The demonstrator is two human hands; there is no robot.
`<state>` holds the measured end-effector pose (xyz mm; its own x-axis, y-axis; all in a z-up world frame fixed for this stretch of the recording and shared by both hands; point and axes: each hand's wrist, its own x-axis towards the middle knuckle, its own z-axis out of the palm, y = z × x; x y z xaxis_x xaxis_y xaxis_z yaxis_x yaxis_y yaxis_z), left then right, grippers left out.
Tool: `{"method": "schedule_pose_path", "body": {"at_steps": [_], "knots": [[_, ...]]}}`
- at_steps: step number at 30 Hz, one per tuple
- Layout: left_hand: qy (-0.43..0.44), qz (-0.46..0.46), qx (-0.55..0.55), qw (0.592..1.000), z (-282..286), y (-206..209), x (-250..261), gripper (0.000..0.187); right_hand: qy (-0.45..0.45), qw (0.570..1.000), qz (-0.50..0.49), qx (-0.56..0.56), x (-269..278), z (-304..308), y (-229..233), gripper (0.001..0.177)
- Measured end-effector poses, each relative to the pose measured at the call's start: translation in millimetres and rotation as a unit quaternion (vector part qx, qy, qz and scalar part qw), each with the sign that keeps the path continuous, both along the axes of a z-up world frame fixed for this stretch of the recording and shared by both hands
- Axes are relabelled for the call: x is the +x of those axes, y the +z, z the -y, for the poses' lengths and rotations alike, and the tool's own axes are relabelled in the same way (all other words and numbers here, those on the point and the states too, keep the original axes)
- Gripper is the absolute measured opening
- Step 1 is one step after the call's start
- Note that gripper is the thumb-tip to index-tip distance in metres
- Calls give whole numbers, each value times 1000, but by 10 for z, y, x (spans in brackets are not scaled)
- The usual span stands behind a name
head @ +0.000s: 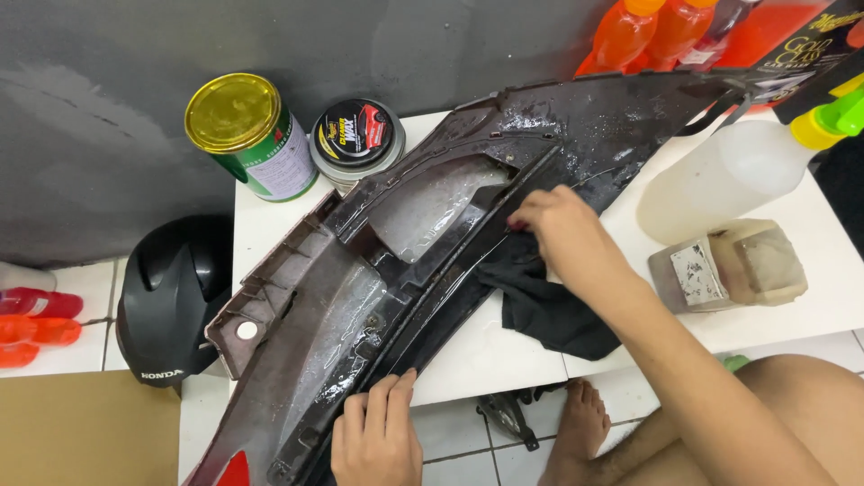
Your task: The person sprays a liquid onto a dark motorcycle fairing and scrubs the surface with a small abrasive pad. They wipe away residue with a black cloth and continue scrubbing different sections of the part.
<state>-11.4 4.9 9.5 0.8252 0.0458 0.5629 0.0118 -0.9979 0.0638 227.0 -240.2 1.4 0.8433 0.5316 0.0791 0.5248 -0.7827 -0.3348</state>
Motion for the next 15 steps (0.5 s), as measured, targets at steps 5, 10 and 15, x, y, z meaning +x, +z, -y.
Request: {"method": "schedule_pose_path", "body": {"at_steps": [5,10,15], "knots": [[3,-7,7,1000,-9,-10,-12,26,38,999,4,-7,-191,-133,182,39],[7,2,18,1000,3,7,6,30,97,995,13,15,-330,-47,233,29],[0,-3,43,999,-2,-25,1,39,27,996,62,-54,-374,127,53,54]]}}
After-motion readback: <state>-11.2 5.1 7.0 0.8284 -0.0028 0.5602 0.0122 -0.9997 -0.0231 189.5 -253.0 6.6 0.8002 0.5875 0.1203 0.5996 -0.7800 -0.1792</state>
